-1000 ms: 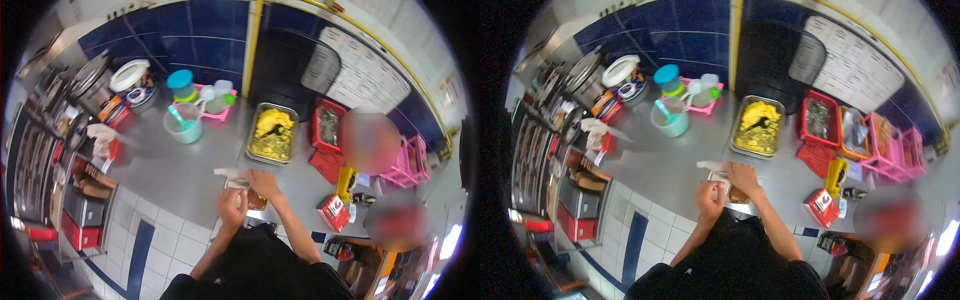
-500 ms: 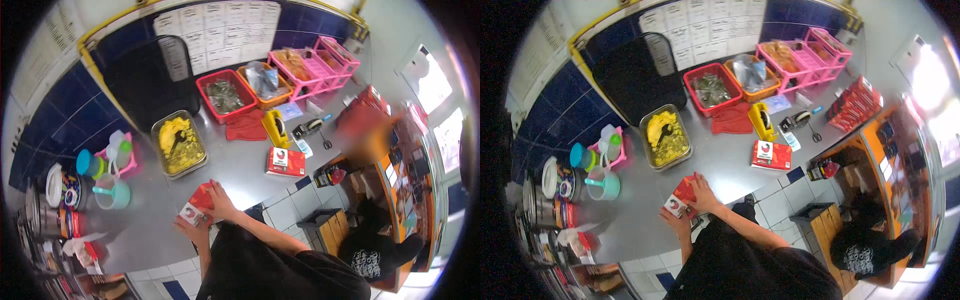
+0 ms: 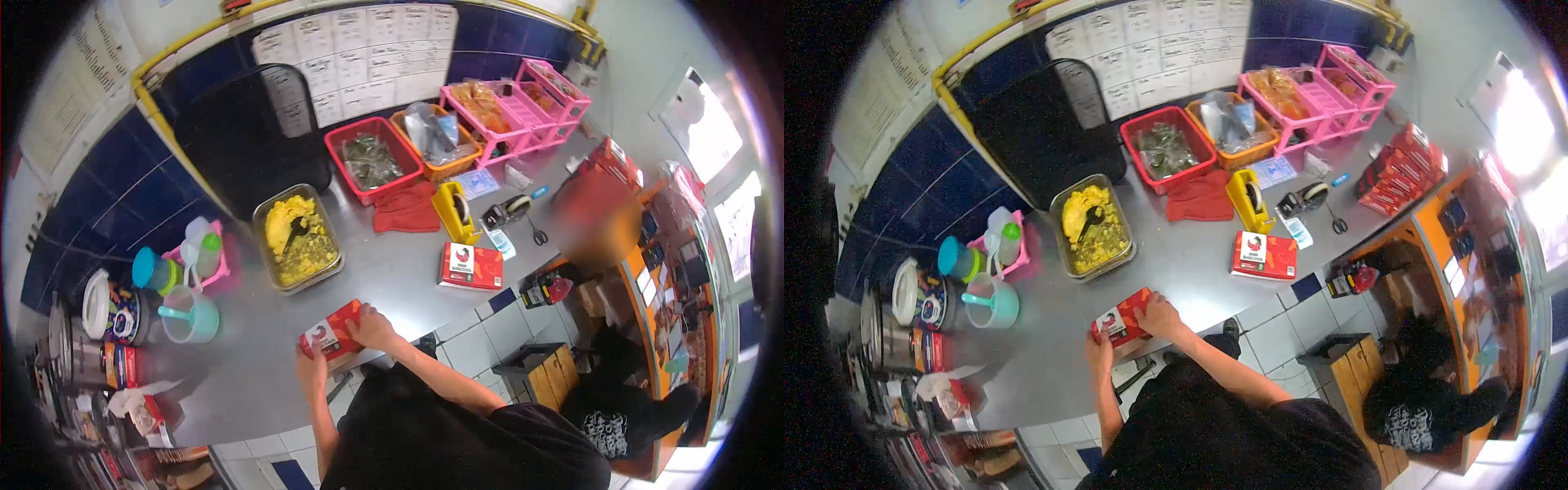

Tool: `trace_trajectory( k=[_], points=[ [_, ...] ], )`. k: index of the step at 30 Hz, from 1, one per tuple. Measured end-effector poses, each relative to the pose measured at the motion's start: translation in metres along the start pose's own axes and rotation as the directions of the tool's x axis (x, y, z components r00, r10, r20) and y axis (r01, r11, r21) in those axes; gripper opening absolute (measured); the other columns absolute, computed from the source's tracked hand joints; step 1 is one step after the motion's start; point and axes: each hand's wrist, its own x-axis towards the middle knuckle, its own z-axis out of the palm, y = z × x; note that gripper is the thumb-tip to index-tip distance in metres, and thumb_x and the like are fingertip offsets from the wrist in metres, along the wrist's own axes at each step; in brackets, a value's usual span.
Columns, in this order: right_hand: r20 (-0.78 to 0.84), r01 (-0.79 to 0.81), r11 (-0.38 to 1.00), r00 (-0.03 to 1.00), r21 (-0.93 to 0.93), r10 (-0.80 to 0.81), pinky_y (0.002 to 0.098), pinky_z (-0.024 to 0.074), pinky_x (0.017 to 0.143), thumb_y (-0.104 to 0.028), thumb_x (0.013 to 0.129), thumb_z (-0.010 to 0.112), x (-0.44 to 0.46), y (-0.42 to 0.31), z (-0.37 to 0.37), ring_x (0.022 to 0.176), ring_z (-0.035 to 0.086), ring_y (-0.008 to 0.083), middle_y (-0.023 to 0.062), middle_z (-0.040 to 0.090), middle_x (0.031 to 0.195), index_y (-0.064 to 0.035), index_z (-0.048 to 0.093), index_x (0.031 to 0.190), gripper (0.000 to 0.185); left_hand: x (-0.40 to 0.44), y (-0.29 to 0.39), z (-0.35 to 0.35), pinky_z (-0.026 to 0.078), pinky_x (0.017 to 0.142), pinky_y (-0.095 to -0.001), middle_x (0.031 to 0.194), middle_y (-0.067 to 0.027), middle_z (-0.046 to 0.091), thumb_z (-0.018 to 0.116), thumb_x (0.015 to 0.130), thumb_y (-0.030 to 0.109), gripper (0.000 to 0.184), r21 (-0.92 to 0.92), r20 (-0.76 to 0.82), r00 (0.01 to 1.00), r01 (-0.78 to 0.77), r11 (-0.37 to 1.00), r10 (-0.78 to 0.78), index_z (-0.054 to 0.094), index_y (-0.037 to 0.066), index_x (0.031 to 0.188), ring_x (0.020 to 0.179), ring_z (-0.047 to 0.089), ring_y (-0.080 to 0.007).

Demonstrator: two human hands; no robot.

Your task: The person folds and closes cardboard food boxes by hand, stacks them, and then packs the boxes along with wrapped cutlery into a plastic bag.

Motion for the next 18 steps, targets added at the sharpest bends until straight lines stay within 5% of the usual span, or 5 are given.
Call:
trace_trajectory(
  k=[6, 8, 12, 16, 18],
  points=[
    [-0.008, -0.062, 0.994, 0.998, 0.086, 0.063, 0.0586, 0.0497, 0.089, -0.047, 0.096, 0.048, -0.009, -0.001, 0.007, 0.103, 0.062, 0.0528, 0.0333, 0.060, 0.120, 0.0070, 0.038, 0.135, 0.067, -0.027, 0.002, 0.025, 0.047, 0.098, -0.0477, 0.131, -0.0252, 0.057, 0.052, 0.101, 0.032, 0.054, -0.033, -0.232, 0.940, -0.266, 0.963, 0.252, 0.040, -0.001, 0.142, 0.115, 0.059, -0.0430],
    [-0.213, 0.170, 0.985, 0.962, -0.010, -0.168, 0.0554, 0.0405, 0.104, -0.046, 0.098, 0.047, -0.003, 0.026, 0.036, 0.118, 0.056, 0.0494, 0.0353, 0.051, 0.135, 0.0072, 0.027, 0.148, 0.076, -0.021, -0.025, 0.023, 0.048, 0.095, -0.0487, 0.131, -0.0256, 0.057, 0.051, 0.101, 0.031, 0.054, 0.043, -0.310, 0.894, -0.327, 0.944, 0.323, 0.039, -0.001, 0.143, 0.115, 0.059, -0.0433],
    [-0.026, 0.221, 0.967, 0.975, 0.123, -0.219, 0.0664, 0.0250, 0.112, -0.045, 0.093, 0.059, -0.015, 0.022, 0.008, 0.142, 0.032, 0.0452, 0.0315, 0.030, 0.153, 0.0097, 0.027, 0.148, 0.083, -0.018, -0.026, 0.002, 0.042, 0.105, -0.0465, 0.140, -0.0296, 0.049, 0.052, 0.101, 0.030, 0.059, -0.172, 0.012, 0.971, -0.234, 0.957, 0.239, 0.033, 0.000, 0.148, 0.128, 0.050, -0.0436],
    [0.230, 0.601, 0.796, 0.787, -0.073, -0.573, 0.0644, 0.0202, 0.115, -0.037, 0.079, 0.079, -0.032, 0.009, -0.044, 0.148, 0.013, 0.0486, 0.0246, 0.021, 0.160, -0.0078, 0.040, 0.147, 0.083, -0.029, -0.002, -0.038, 0.030, 0.118, -0.0470, 0.153, -0.0270, 0.035, 0.073, 0.088, 0.031, 0.073, 0.037, 0.023, 0.845, -0.535, 0.844, 0.535, 0.038, 0.008, 0.148, 0.144, 0.032, -0.0418],
    [0.279, 0.621, 0.783, 0.758, -0.036, -0.589, 0.0667, 0.0153, 0.116, -0.038, 0.073, 0.083, -0.021, 0.012, -0.044, 0.149, 0.010, 0.0473, 0.0203, 0.025, 0.160, -0.0158, 0.045, 0.144, 0.083, -0.023, 0.015, -0.051, 0.030, 0.117, -0.0515, 0.155, -0.0283, 0.030, 0.087, 0.071, 0.032, 0.090, 0.360, 0.379, 0.719, -0.694, 0.623, 0.582, 0.040, 0.012, 0.145, 0.144, 0.029, -0.0459]
  ],
)
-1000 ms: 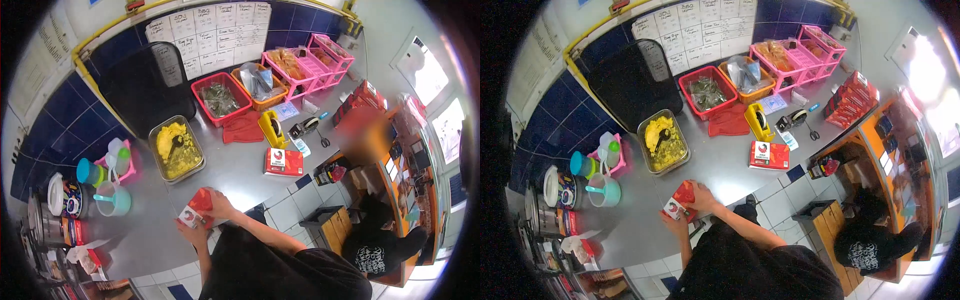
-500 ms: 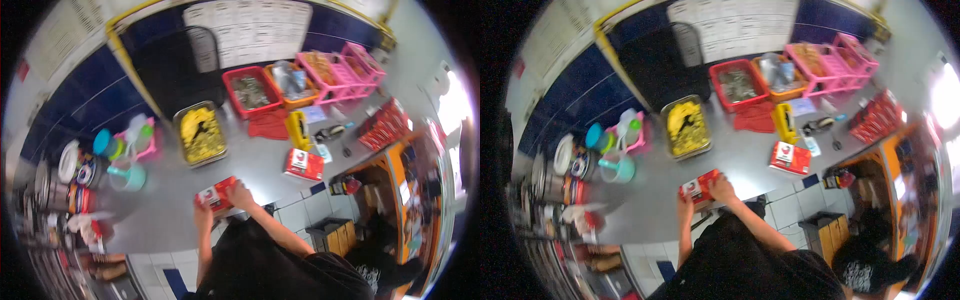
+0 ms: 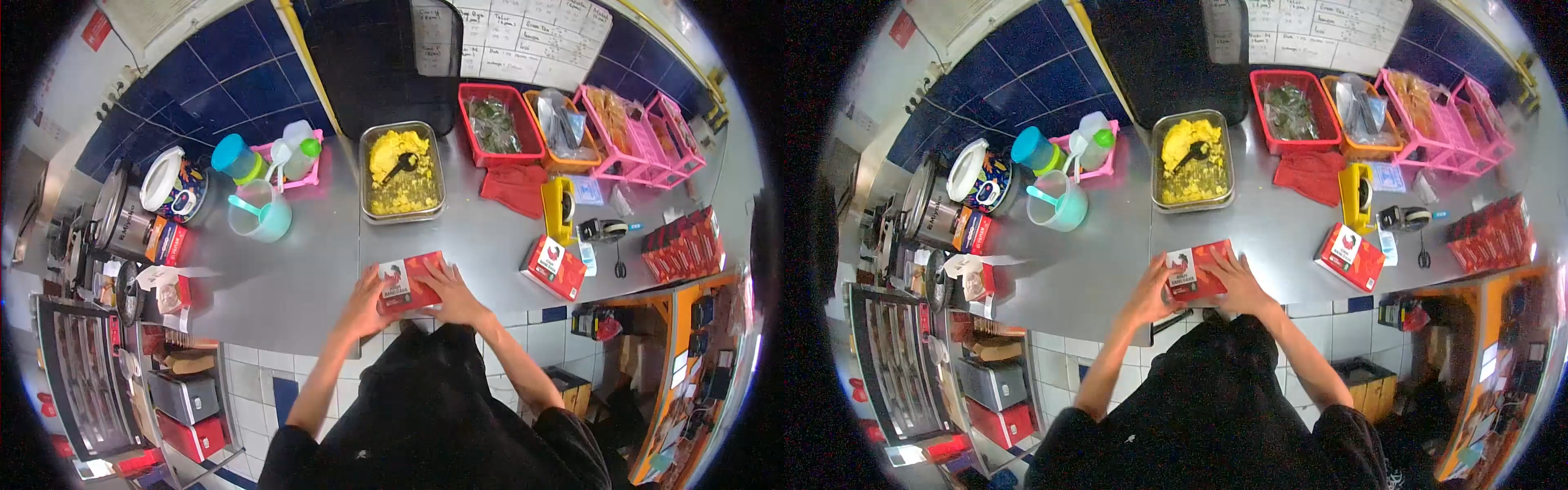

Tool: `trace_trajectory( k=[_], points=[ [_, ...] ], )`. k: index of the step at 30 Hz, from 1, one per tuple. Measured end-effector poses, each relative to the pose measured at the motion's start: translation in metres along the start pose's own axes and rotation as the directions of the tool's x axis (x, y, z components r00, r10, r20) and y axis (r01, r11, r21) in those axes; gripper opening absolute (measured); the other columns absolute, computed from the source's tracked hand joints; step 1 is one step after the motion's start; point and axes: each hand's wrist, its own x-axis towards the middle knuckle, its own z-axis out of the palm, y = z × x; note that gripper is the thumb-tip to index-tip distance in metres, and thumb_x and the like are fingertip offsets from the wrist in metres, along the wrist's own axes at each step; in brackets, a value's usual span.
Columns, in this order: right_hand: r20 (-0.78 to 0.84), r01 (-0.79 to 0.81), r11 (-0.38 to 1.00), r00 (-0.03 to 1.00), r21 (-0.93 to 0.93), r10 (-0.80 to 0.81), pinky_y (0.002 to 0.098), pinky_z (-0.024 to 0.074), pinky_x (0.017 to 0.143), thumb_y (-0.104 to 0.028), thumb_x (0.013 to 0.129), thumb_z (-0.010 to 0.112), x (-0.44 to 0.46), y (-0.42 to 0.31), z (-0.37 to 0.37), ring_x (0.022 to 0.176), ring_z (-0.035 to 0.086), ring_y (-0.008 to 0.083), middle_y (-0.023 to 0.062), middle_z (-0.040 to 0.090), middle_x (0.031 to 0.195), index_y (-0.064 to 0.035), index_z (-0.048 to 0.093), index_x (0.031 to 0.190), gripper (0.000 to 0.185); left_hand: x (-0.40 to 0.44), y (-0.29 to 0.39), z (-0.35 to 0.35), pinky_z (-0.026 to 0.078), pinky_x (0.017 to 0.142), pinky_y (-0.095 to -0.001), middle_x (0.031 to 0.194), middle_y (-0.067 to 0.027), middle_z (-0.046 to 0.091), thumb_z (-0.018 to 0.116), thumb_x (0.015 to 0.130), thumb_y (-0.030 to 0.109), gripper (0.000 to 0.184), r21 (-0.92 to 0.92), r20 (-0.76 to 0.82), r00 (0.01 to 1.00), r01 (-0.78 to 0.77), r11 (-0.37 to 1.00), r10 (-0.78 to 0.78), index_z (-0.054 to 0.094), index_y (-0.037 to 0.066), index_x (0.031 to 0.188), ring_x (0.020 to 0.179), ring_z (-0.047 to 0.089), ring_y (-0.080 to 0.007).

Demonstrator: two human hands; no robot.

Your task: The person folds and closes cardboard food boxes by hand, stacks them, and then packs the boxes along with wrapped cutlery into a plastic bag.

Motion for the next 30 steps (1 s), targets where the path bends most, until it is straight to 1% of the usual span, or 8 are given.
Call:
trace_trajectory(
  k=[1, 7, 12, 19, 24, 25, 27, 30],
  points=[
    [0.033, 0.033, 0.999, 0.999, -0.028, -0.032, 0.0664, 0.0160, 0.116, -0.036, 0.072, 0.084, 0.007, 0.003, -0.002, 0.149, 0.010, 0.0475, 0.0188, 0.027, 0.159, -0.0152, 0.046, 0.142, 0.082, 0.011, -0.004, 0.000, 0.028, 0.117, -0.0546, 0.155, -0.0267, 0.029, 0.092, 0.060, 0.033, 0.088, -0.001, 0.049, 0.999, 0.010, 1.000, -0.010, 0.048, 0.014, 0.133, 0.145, 0.025, -0.0461],
    [-0.014, 0.166, 0.986, 0.986, -0.010, -0.166, 0.0536, 0.0263, 0.119, -0.025, 0.068, 0.086, 0.018, 0.014, 0.007, 0.146, 0.023, 0.0466, 0.0148, 0.043, 0.151, -0.0149, 0.056, 0.133, 0.072, 0.044, 0.009, -0.028, 0.026, 0.117, -0.0547, 0.153, -0.0260, 0.034, 0.089, 0.065, 0.035, 0.068, 0.247, 0.271, 0.963, -0.068, 0.967, -0.002, 0.052, 0.013, 0.118, 0.141, 0.032, -0.0485],
    [-0.189, 0.020, 0.985, 0.982, 0.174, 0.013, 0.0423, 0.0350, 0.117, -0.006, 0.069, 0.084, 0.013, 0.008, 0.014, 0.144, 0.034, 0.0379, 0.0115, 0.053, 0.144, -0.0107, 0.064, 0.126, 0.060, 0.040, -0.017, -0.007, 0.037, 0.109, -0.0558, 0.148, -0.0234, 0.041, 0.084, 0.067, 0.038, 0.061, 0.185, 0.129, 0.983, -0.152, 0.971, 0.129, 0.057, 0.014, 0.116, 0.137, 0.037, -0.0456],
    [-0.395, -0.022, 0.930, 0.901, 0.368, 0.178, 0.0411, 0.0388, 0.115, 0.007, 0.065, 0.082, 0.005, 0.004, 0.051, 0.144, 0.036, 0.0335, 0.0166, 0.044, 0.151, -0.0094, 0.071, 0.116, 0.055, 0.033, -0.024, 0.006, 0.041, 0.109, -0.0556, 0.151, -0.0238, 0.038, 0.079, 0.073, 0.033, 0.049, 0.248, 0.088, 0.973, -0.227, 0.942, 0.211, 0.062, 0.014, 0.115, 0.132, 0.040, -0.0539],
    [-0.394, -0.012, 0.645, 0.783, 0.764, 0.481, 0.0389, 0.0342, 0.116, 0.010, 0.066, 0.073, 0.002, 0.010, 0.077, 0.145, 0.035, 0.0332, 0.0232, 0.029, 0.159, -0.0113, 0.075, 0.109, 0.048, 0.031, -0.010, -0.004, 0.041, 0.109, -0.0551, 0.153, -0.0236, 0.037, 0.079, 0.071, 0.033, 0.049, 0.215, 0.101, 0.985, -0.159, 0.964, 0.140, 0.063, 0.014, 0.114, 0.131, 0.041, -0.0544],
    [-0.395, -0.013, 0.643, 0.780, 0.766, 0.486, 0.0389, 0.0342, 0.116, 0.010, 0.066, 0.073, 0.002, 0.011, 0.080, 0.145, 0.035, 0.0332, 0.0232, 0.029, 0.159, -0.0113, 0.075, 0.109, 0.048, 0.032, -0.007, -0.008, 0.042, 0.108, -0.0550, 0.153, -0.0238, 0.036, 0.079, 0.071, 0.034, 0.049, 0.157, 0.145, 0.984, -0.130, 0.979, 0.107, 0.063, 0.015, 0.113, 0.131, 0.041, -0.0541],
    [-0.410, -0.019, 0.648, 0.761, 0.761, 0.503, 0.0329, 0.0493, 0.100, 0.020, 0.070, 0.063, 0.000, 0.013, 0.085, 0.139, 0.044, 0.0300, 0.0185, 0.029, 0.159, -0.0096, 0.074, 0.110, 0.052, 0.036, -0.011, -0.009, 0.043, 0.107, -0.0548, 0.154, -0.0240, 0.036, 0.079, 0.070, 0.034, 0.049, 0.181, 0.198, 0.973, -0.152, 0.972, 0.115, 0.063, 0.016, 0.113, 0.130, 0.042, -0.0544],
    [-0.383, 0.053, 0.478, 0.677, 0.877, 0.628, 0.0310, 0.0473, 0.100, 0.020, 0.071, 0.053, 0.002, 0.006, 0.092, 0.135, 0.048, 0.0286, 0.0207, 0.038, 0.155, -0.0050, 0.075, 0.107, 0.049, 0.045, -0.012, -0.011, 0.044, 0.105, -0.0543, 0.153, -0.0244, 0.036, 0.080, 0.068, 0.036, 0.051, 0.240, 0.263, 0.958, -0.179, 0.954, 0.114, 0.063, 0.017, 0.112, 0.128, 0.044, -0.0550]
  ],
)
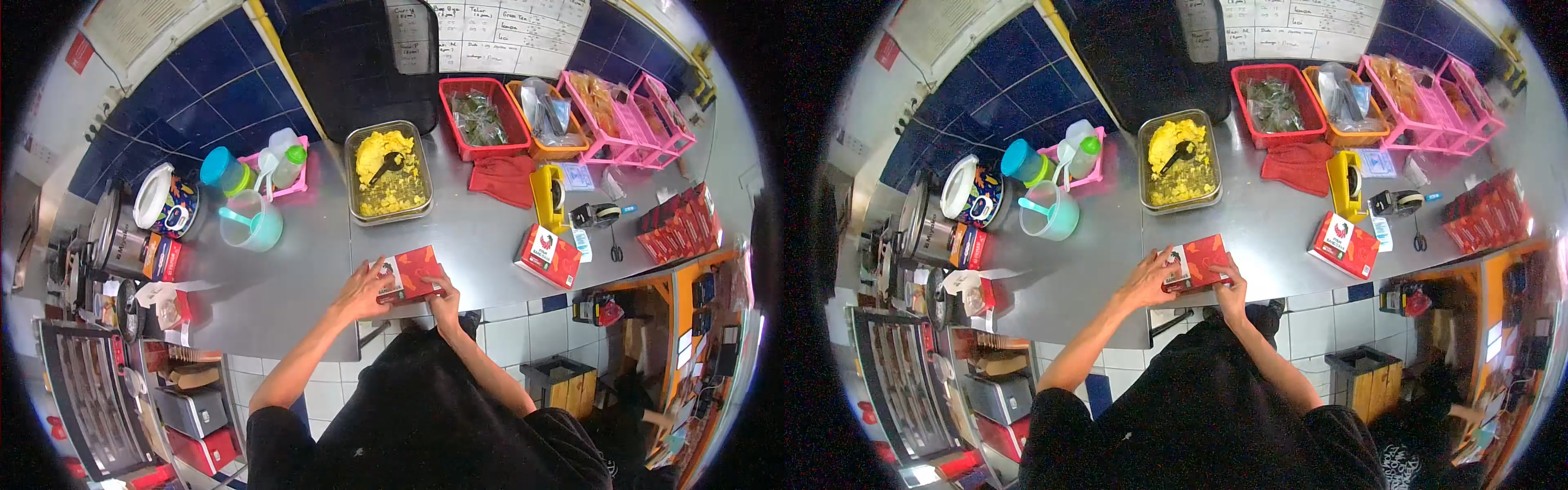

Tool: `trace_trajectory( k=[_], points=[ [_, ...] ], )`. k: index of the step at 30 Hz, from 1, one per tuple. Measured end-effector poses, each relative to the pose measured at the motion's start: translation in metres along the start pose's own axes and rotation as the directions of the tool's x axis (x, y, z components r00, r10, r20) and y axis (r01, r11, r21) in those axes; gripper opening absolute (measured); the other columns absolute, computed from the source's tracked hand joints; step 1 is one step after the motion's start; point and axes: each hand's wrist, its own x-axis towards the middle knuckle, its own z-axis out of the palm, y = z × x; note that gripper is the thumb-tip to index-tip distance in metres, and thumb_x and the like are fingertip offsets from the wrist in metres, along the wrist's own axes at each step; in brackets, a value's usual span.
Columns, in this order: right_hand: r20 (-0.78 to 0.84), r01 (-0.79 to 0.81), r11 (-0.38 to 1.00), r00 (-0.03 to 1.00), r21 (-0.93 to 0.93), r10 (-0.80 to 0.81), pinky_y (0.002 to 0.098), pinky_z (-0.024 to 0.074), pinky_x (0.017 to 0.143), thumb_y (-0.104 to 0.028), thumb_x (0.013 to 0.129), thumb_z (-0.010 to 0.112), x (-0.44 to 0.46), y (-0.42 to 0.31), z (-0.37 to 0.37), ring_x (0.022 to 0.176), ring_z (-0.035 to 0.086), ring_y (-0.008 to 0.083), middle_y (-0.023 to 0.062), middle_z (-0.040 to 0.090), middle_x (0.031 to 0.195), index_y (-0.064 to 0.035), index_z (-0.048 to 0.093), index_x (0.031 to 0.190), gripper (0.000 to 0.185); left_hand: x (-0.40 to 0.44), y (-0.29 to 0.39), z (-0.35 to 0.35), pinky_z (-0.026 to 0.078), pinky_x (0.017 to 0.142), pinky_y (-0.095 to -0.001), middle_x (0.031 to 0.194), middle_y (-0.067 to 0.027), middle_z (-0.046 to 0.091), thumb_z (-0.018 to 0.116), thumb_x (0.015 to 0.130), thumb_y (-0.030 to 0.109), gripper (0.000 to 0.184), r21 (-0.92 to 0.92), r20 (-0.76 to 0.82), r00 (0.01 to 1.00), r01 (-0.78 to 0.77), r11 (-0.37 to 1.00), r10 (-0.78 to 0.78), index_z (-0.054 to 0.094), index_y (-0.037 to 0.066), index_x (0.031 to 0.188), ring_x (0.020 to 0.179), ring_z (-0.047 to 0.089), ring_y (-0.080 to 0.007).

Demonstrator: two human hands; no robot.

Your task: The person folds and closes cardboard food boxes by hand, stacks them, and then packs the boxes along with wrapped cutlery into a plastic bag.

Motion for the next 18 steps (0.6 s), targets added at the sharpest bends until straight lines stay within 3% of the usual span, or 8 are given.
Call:
trace_trajectory(
  k=[7, 10, 11, 12, 13, 14, 16, 18],
  points=[
    [-0.126, -0.018, 0.996, 0.992, 0.086, 0.029, 0.0304, 0.0482, 0.091, 0.015, 0.076, 0.042, -0.009, -0.003, -0.003, 0.128, 0.052, 0.0273, 0.0227, 0.051, 0.145, 0.0039, 0.073, 0.102, 0.042, 0.004, -0.004, -0.001, 0.046, 0.104, -0.0539, 0.153, -0.0247, 0.036, 0.082, 0.067, 0.035, 0.047, 0.026, 0.033, 0.999, -0.027, 0.999, 0.026, 0.059, 0.018, 0.104, 0.127, 0.046, -0.0546],
    [-0.124, 0.009, 1.000, 0.992, -0.015, -0.011, 0.0332, 0.0477, 0.090, 0.014, 0.078, 0.047, -0.013, -0.006, -0.009, 0.116, 0.058, 0.0303, 0.0219, 0.058, 0.136, 0.0025, 0.071, 0.103, 0.037, 0.008, -0.014, 0.007, 0.049, 0.099, -0.0526, 0.149, -0.0271, 0.041, 0.084, 0.063, 0.040, 0.056, 0.070, 0.017, 0.996, -0.091, 0.993, 0.090, 0.062, 0.017, 0.110, 0.117, 0.054, -0.0538],
    [-0.134, 0.176, 0.923, 0.963, -0.342, -0.233, 0.0353, 0.0476, 0.089, 0.011, 0.080, 0.050, -0.020, -0.013, -0.012, 0.110, 0.059, 0.0323, 0.0210, 0.061, 0.128, 0.0010, 0.070, 0.106, 0.035, 0.007, -0.014, 0.008, 0.049, 0.099, -0.0526, 0.149, -0.0271, 0.041, 0.084, 0.063, 0.040, 0.056, 0.065, 0.011, 0.998, -0.067, 0.996, 0.066, 0.062, 0.017, 0.110, 0.117, 0.054, -0.0538],
    [-0.065, 0.311, 0.716, 0.893, -0.625, -0.446, 0.0374, 0.0474, 0.089, 0.009, 0.081, 0.054, -0.027, -0.028, -0.014, 0.105, 0.060, 0.0343, 0.0201, 0.063, 0.121, -0.0005, 0.068, 0.110, 0.034, 0.010, -0.011, 0.005, 0.049, 0.098, -0.0523, 0.148, -0.0278, 0.041, 0.084, 0.063, 0.041, 0.056, 0.068, 0.024, 0.997, -0.070, 0.995, 0.069, 0.062, 0.017, 0.109, 0.114, 0.056, -0.0535],
    [0.178, 0.409, 0.544, 0.886, -0.732, -0.428, 0.0409, 0.0464, 0.089, 0.000, 0.083, 0.061, -0.036, -0.045, -0.019, 0.105, 0.058, 0.0372, 0.0194, 0.062, 0.110, -0.0042, 0.066, 0.116, 0.033, 0.011, -0.010, 0.003, 0.050, 0.097, -0.0519, 0.147, -0.0286, 0.042, 0.084, 0.063, 0.041, 0.056, 0.071, 0.037, 0.997, -0.077, 0.994, 0.075, 0.062, 0.017, 0.108, 0.112, 0.057, -0.0531],
    [0.192, 0.414, 0.542, 0.887, -0.731, -0.420, 0.0409, 0.0464, 0.089, 0.000, 0.083, 0.061, -0.042, -0.048, -0.016, 0.105, 0.058, 0.0372, 0.0194, 0.062, 0.110, -0.0042, 0.066, 0.116, 0.033, 0.010, -0.010, 0.001, 0.050, 0.097, -0.0519, 0.147, -0.0286, 0.042, 0.084, 0.063, 0.041, 0.056, 0.063, 0.035, 0.997, -0.064, 0.996, 0.061, 0.062, 0.017, 0.108, 0.112, 0.057, -0.0531],
    [0.512, 0.607, 0.507, 0.793, -0.612, -0.331, 0.0436, 0.0453, 0.088, -0.004, 0.081, 0.064, -0.052, -0.050, -0.005, 0.107, 0.057, 0.0344, 0.0167, 0.060, 0.116, -0.0044, 0.062, 0.120, 0.039, 0.014, -0.008, -0.001, 0.050, 0.095, -0.0511, 0.145, -0.0295, 0.043, 0.085, 0.063, 0.041, 0.055, 0.068, 0.031, 0.996, -0.083, 0.994, 0.081, 0.061, 0.016, 0.106, 0.109, 0.059, -0.0518],
    [0.576, 0.638, 0.420, 0.768, -0.645, -0.281, 0.0470, 0.0437, 0.094, -0.011, 0.083, 0.063, -0.052, -0.041, 0.001, 0.111, 0.056, 0.0349, 0.0188, 0.056, 0.124, 0.0009, 0.056, 0.123, 0.043, 0.014, -0.007, -0.002, 0.051, 0.094, -0.0507, 0.144, -0.0293, 0.044, 0.085, 0.062, 0.040, 0.056, 0.082, 0.018, 0.996, -0.085, 0.993, 0.084, 0.061, 0.015, 0.105, 0.109, 0.059, -0.0514]
  ],
)
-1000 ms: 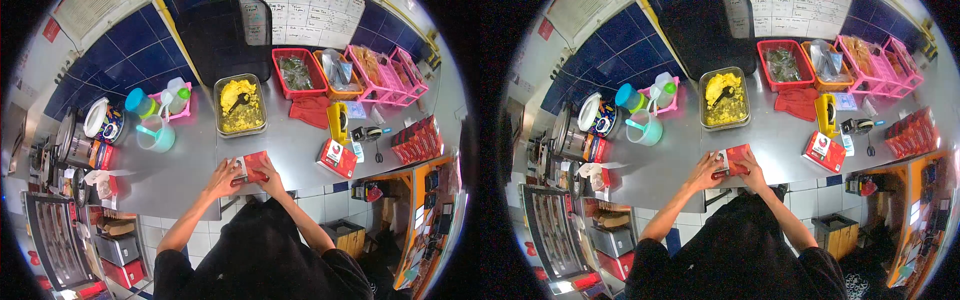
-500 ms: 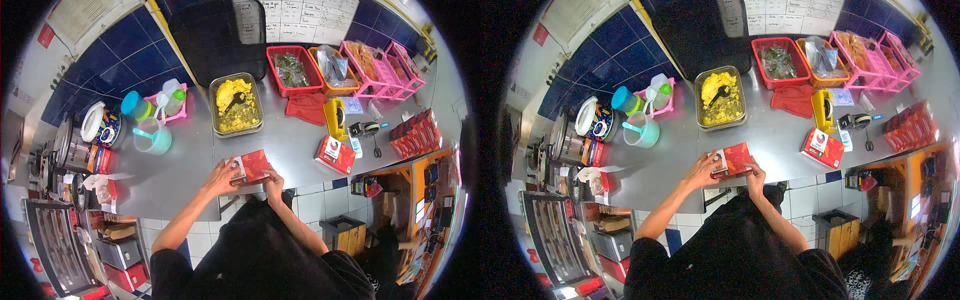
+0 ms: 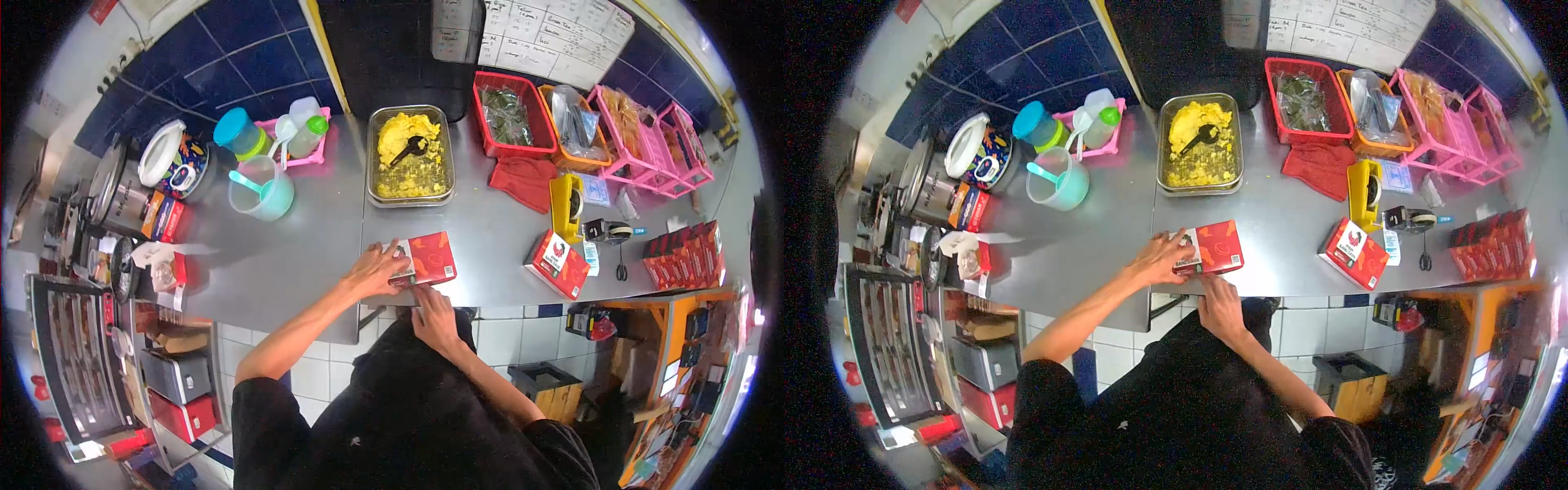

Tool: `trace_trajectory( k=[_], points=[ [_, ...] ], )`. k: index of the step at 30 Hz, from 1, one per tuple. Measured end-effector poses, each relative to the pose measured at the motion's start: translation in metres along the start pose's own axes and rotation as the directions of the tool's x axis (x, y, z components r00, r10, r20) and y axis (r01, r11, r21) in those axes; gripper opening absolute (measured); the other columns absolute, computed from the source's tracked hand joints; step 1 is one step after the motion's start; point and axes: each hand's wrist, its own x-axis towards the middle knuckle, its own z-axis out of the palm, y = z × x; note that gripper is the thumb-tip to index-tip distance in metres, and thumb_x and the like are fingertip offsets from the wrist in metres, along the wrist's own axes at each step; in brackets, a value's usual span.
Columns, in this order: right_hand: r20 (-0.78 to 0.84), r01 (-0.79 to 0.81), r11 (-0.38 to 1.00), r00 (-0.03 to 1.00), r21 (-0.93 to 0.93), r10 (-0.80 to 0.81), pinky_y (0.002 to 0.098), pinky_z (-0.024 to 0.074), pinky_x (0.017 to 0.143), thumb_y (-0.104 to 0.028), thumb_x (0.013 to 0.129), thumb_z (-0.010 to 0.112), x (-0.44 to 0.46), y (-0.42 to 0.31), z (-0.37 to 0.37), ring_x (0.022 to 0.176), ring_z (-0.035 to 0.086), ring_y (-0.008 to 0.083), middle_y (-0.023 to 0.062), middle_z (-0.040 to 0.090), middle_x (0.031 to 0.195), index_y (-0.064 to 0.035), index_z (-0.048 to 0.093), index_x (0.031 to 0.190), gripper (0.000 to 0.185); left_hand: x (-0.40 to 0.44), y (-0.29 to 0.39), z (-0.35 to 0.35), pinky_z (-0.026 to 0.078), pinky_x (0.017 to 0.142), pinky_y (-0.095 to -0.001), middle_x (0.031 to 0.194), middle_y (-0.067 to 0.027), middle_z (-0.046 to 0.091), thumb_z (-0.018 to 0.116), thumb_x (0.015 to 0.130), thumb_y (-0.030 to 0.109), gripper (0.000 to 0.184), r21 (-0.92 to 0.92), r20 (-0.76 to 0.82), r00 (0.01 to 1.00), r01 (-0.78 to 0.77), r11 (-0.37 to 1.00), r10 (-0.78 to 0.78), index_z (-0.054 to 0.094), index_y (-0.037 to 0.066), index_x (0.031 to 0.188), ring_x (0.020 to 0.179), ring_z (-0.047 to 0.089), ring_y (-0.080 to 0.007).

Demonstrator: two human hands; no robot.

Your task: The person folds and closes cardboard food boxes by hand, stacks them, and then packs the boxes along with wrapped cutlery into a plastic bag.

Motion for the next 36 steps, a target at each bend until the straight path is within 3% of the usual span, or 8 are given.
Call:
trace_trajectory(
  k=[3, 10, 17, 19, 23, 28, 31, 36],
  points=[
    [0.219, 0.018, 0.998, 0.976, -0.068, -0.002, 0.0454, 0.0448, 0.093, -0.014, 0.082, 0.065, 0.003, -0.001, 0.010, 0.113, 0.055, 0.0351, 0.0191, 0.050, 0.134, 0.0008, 0.047, 0.137, 0.060, -0.005, 0.003, 0.002, 0.052, 0.093, -0.0502, 0.144, -0.0279, 0.044, 0.086, 0.062, 0.039, 0.056, 0.018, -0.037, 0.999, 0.026, 0.999, -0.025, 0.060, 0.015, 0.105, 0.110, 0.059, -0.0494],
    [0.288, 0.202, 0.977, 0.933, 0.073, -0.215, 0.0474, 0.0457, 0.098, -0.008, 0.081, 0.063, 0.007, 0.007, 0.014, 0.113, 0.057, 0.0373, 0.0206, 0.054, 0.132, 0.0017, 0.048, 0.136, 0.058, -0.008, 0.011, 0.010, 0.048, 0.102, -0.0509, 0.147, -0.0243, 0.042, 0.087, 0.062, 0.036, 0.059, -0.025, -0.056, 0.990, 0.126, 0.992, -0.127, 0.062, 0.013, 0.111, 0.121, 0.052, -0.0487],
    [0.072, 0.293, 0.945, 0.949, 0.145, -0.306, 0.0515, 0.0393, 0.107, 0.001, 0.072, 0.067, 0.014, 0.022, -0.027, 0.123, 0.054, 0.0379, 0.0179, 0.061, 0.124, -0.0028, 0.063, 0.108, 0.037, -0.007, 0.023, 0.032, 0.048, 0.100, -0.0555, 0.145, -0.0232, 0.045, 0.082, 0.068, 0.026, 0.023, -0.087, -0.196, 0.965, 0.161, 0.983, -0.175, 0.072, 0.010, 0.082, 0.131, 0.041, -0.0518],
    [0.094, 0.326, 0.945, 0.940, 0.032, -0.327, 0.0553, 0.0359, 0.110, -0.004, 0.071, 0.072, 0.036, 0.032, -0.044, 0.126, 0.050, 0.0422, 0.0190, 0.061, 0.125, -0.0025, 0.061, 0.106, 0.037, -0.010, 0.032, 0.022, 0.042, 0.109, -0.0566, 0.156, -0.0220, 0.028, 0.086, 0.064, 0.026, 0.031, -0.050, -0.042, 0.980, 0.193, 0.980, -0.195, 0.074, 0.009, 0.086, 0.133, 0.037, -0.0563],
    [0.329, 0.421, 0.900, 0.839, 0.111, -0.433, 0.0546, 0.0370, 0.112, -0.012, 0.074, 0.076, 0.069, 0.086, -0.049, 0.129, 0.050, 0.0420, 0.0176, 0.062, 0.126, -0.0015, 0.063, 0.111, 0.040, -0.012, 0.065, 0.004, 0.032, 0.116, -0.0581, 0.154, -0.0254, 0.031, 0.088, 0.059, 0.034, 0.049, 0.028, 0.022, 0.965, 0.262, 0.965, -0.262, 0.075, 0.009, 0.099, 0.135, 0.033, -0.0573],
    [0.106, 0.470, 0.879, 0.873, 0.080, -0.476, 0.0435, 0.0507, 0.101, -0.011, 0.079, 0.077, 0.032, 0.127, -0.009, 0.118, 0.062, 0.0322, 0.0114, 0.070, 0.111, -0.0044, 0.069, 0.102, 0.026, -0.004, 0.057, 0.036, 0.032, 0.115, -0.0543, 0.144, -0.0261, 0.047, 0.084, 0.066, 0.025, 0.057, -0.017, -0.108, 0.947, 0.301, 0.953, -0.301, 0.069, 0.012, 0.119, 0.136, 0.039, -0.0438],
    [0.104, 0.481, 0.875, 0.868, 0.060, -0.485, 0.0441, 0.0491, 0.105, -0.005, 0.083, 0.073, 0.030, 0.105, -0.029, 0.121, 0.061, 0.0309, 0.0113, 0.069, 0.120, -0.0035, 0.070, 0.110, 0.028, -0.007, 0.057, 0.030, 0.034, 0.114, -0.0555, 0.150, -0.0219, 0.041, 0.084, 0.068, 0.026, 0.039, 0.040, -0.137, 0.971, 0.204, 0.978, -0.197, 0.075, 0.012, 0.104, 0.135, 0.037, -0.0521],
    [0.042, 0.438, 0.899, 0.898, 0.012, -0.438, 0.0427, 0.0504, 0.104, -0.006, 0.082, 0.074, 0.011, 0.105, -0.043, 0.119, 0.062, 0.0280, 0.0099, 0.069, 0.119, -0.0036, 0.072, 0.104, 0.023, 0.004, 0.060, 0.026, 0.038, 0.111, -0.0544, 0.150, -0.0179, 0.037, 0.084, 0.069, 0.036, 0.038, -0.077, -0.087, 0.984, 0.146, 0.986, -0.152, 0.074, 0.010, 0.095, 0.135, 0.035, -0.0488]
  ],
)
